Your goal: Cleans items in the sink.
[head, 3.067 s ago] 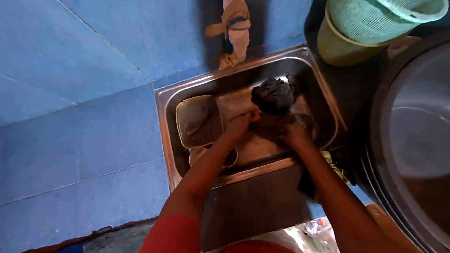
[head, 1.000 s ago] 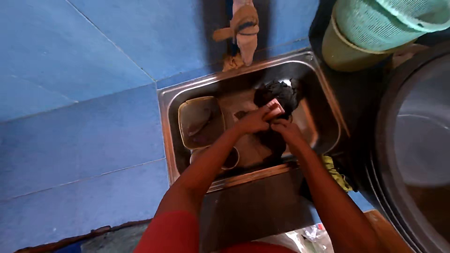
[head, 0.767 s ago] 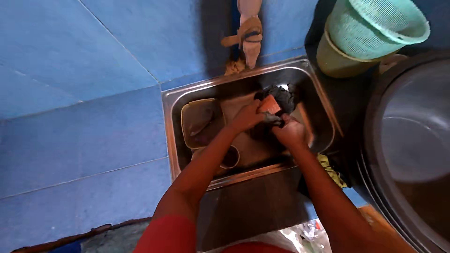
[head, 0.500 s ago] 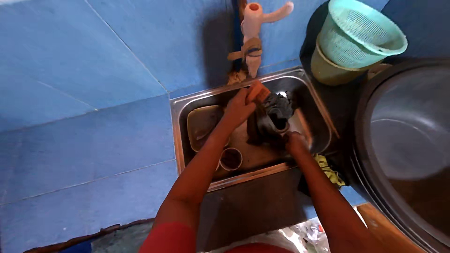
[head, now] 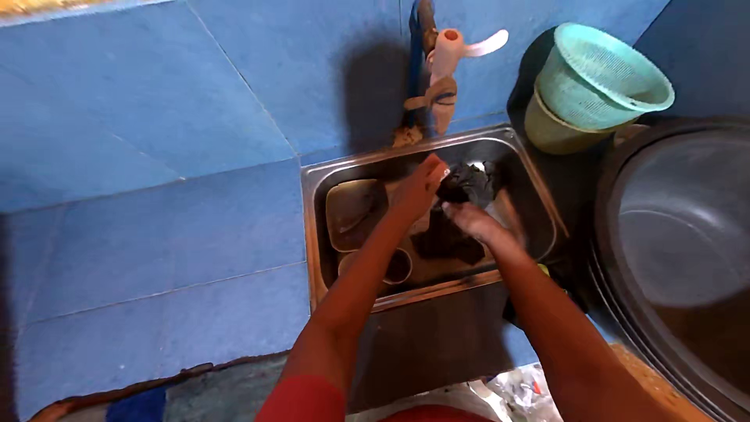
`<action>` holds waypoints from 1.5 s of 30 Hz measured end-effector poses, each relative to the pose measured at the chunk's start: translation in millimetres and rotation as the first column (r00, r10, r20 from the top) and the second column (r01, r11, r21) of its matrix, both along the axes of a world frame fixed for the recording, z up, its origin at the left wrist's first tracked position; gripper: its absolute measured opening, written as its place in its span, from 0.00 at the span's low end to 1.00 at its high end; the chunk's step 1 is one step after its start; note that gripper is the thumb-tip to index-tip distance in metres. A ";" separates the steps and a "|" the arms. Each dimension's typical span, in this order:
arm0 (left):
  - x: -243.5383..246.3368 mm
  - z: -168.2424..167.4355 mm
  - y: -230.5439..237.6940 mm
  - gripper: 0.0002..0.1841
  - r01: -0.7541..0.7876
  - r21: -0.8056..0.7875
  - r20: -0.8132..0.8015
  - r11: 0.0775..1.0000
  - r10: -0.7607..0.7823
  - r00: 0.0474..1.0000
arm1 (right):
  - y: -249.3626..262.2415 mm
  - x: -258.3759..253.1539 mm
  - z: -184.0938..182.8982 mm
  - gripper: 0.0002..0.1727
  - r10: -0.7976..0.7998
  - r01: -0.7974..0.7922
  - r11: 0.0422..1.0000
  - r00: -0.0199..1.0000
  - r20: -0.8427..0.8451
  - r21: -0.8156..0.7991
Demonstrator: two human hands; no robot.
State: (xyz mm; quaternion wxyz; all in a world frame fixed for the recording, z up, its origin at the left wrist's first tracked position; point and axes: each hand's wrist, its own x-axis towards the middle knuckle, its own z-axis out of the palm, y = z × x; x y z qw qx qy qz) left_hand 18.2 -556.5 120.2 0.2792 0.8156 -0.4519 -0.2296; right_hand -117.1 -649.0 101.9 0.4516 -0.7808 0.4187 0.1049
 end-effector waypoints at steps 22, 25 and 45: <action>-110.4 -88.8 -28.7 0.27 0.078 0.023 -0.335 0.997 -0.066 0.940 | 28.8 -47.2 -100.0 0.23 -0.998 0.497 0.066 0.033 0.057 0.865; -43.0 -124.0 -26.2 0.25 0.076 0.100 -0.105 0.992 -0.065 0.992 | 24.5 -50.4 -72.7 0.28 -0.999 0.604 -0.012 -0.042 0.016 0.797; -40.5 -99.1 -64.6 0.27 -0.165 0.096 -0.107 0.982 0.175 0.979 | 9.5 -64.8 -77.0 0.25 -0.968 0.649 0.240 0.104 0.228 0.722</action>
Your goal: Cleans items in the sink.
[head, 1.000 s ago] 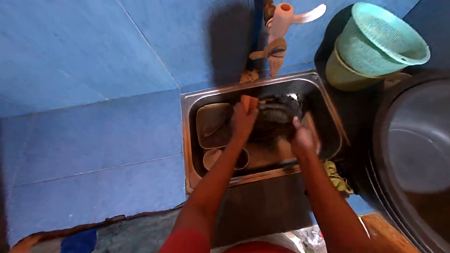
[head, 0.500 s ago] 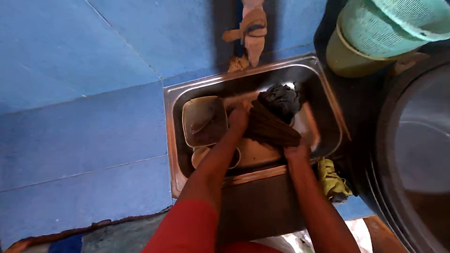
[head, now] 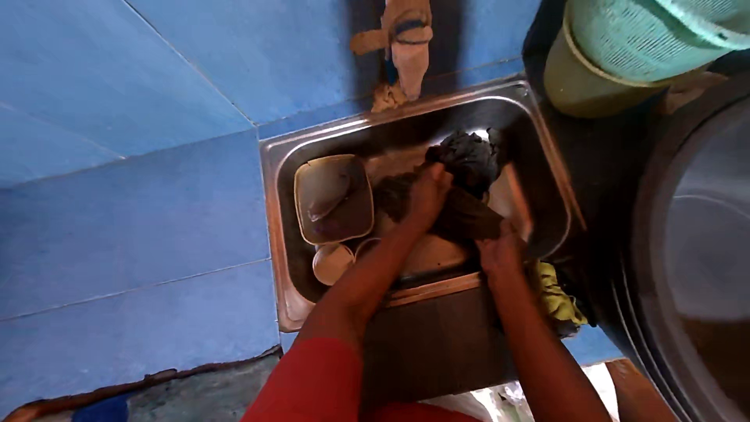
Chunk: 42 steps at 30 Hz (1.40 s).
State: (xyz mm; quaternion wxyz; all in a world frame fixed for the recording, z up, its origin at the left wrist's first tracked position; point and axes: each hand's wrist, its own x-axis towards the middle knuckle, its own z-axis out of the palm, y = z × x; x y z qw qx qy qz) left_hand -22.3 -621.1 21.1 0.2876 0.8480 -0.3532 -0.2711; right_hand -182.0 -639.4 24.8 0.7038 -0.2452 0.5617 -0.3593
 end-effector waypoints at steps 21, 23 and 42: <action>-29.5 -19.2 34.8 0.31 0.167 0.163 0.050 0.972 -0.177 0.983 | 8.1 -19.7 73.8 0.04 0.045 -0.048 0.934 0.999 -0.017 -0.355; -10.8 -8.8 40.2 0.25 0.155 0.139 0.106 0.978 -0.171 0.980 | 2.3 -33.6 71.9 0.05 0.038 -0.188 0.786 0.965 -0.258 -0.589; -30.1 -10.0 33.9 0.27 0.427 0.000 -0.138 0.904 -0.423 0.896 | -10.3 7.1 -35.0 0.21 -0.031 0.039 0.969 0.999 -0.038 0.244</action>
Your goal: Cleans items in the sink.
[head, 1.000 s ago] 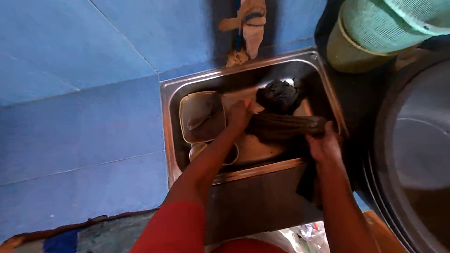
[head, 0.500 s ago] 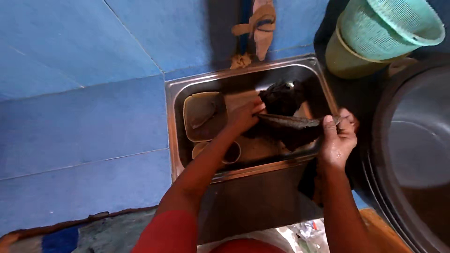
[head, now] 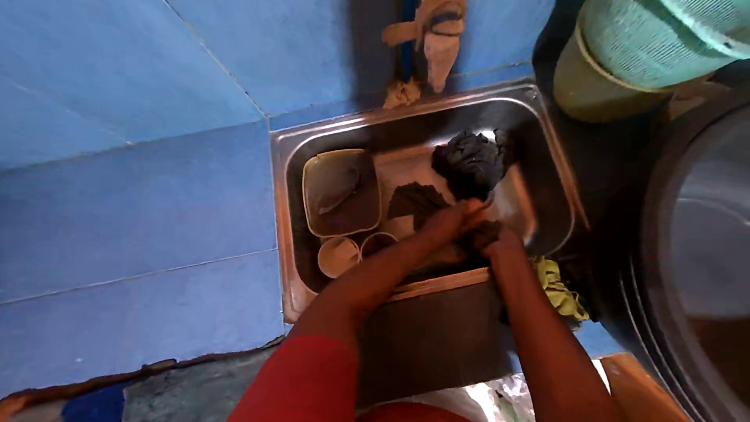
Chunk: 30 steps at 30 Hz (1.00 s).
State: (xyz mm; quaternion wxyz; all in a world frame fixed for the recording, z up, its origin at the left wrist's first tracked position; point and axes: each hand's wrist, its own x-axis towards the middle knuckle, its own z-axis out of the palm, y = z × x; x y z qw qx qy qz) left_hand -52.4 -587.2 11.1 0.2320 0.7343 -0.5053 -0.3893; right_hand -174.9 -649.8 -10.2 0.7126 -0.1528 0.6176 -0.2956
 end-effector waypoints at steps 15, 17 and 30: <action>27.0 -27.2 -20.2 0.28 -0.166 -0.041 0.115 0.985 0.170 0.979 | -13.1 -18.4 49.3 0.26 -0.037 0.038 0.999 0.999 0.011 -0.030; 62.9 -32.2 -14.5 0.28 -0.261 0.007 0.254 0.965 0.250 0.934 | -11.3 -17.6 64.9 0.23 -0.071 0.075 0.995 0.996 0.054 -0.066; 22.4 16.2 1.0 0.34 -0.219 -0.114 0.044 0.969 0.226 0.973 | -28.7 19.5 153.8 0.13 0.256 -0.075 0.892 0.896 0.361 -0.447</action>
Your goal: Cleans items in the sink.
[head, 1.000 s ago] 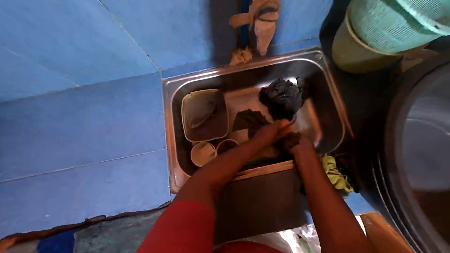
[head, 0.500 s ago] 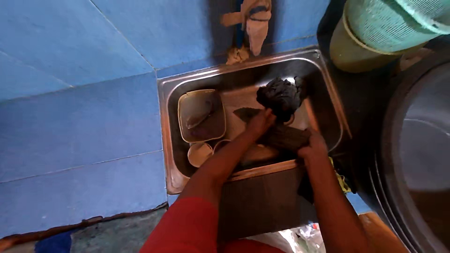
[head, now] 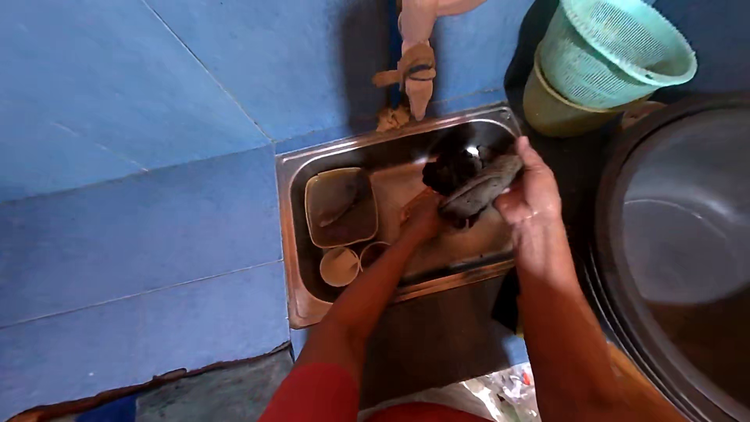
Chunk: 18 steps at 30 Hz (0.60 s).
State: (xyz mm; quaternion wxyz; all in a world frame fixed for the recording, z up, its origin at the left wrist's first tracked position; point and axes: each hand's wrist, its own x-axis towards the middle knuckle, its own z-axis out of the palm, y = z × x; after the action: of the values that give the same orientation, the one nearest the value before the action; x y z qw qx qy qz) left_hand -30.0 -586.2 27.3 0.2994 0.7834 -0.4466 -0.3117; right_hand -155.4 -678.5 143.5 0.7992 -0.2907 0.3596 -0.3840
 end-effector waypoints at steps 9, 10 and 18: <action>-9.7 35.1 -0.6 0.29 -0.102 -0.109 -0.331 0.989 0.061 0.942 | 31.4 -2.6 -122.7 0.36 -0.011 0.028 0.928 0.999 -0.047 0.372; -12.7 36.9 2.8 0.32 -0.107 -0.103 -0.337 0.989 0.066 0.939 | 33.9 3.6 -130.4 0.35 -0.048 0.010 0.914 0.995 0.083 0.405; -34.9 -14.7 26.6 0.51 0.170 -0.305 0.262 0.937 -0.089 0.961 | 49.9 21.1 -160.9 0.22 -0.054 -0.078 0.927 0.940 0.337 0.366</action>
State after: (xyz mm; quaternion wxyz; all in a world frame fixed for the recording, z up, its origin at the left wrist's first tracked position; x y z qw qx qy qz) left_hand -64.9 -559.6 12.6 0.3457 0.7245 -0.5761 -0.1543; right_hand -134.3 -628.6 -17.4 0.8924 -0.0642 0.2804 -0.3478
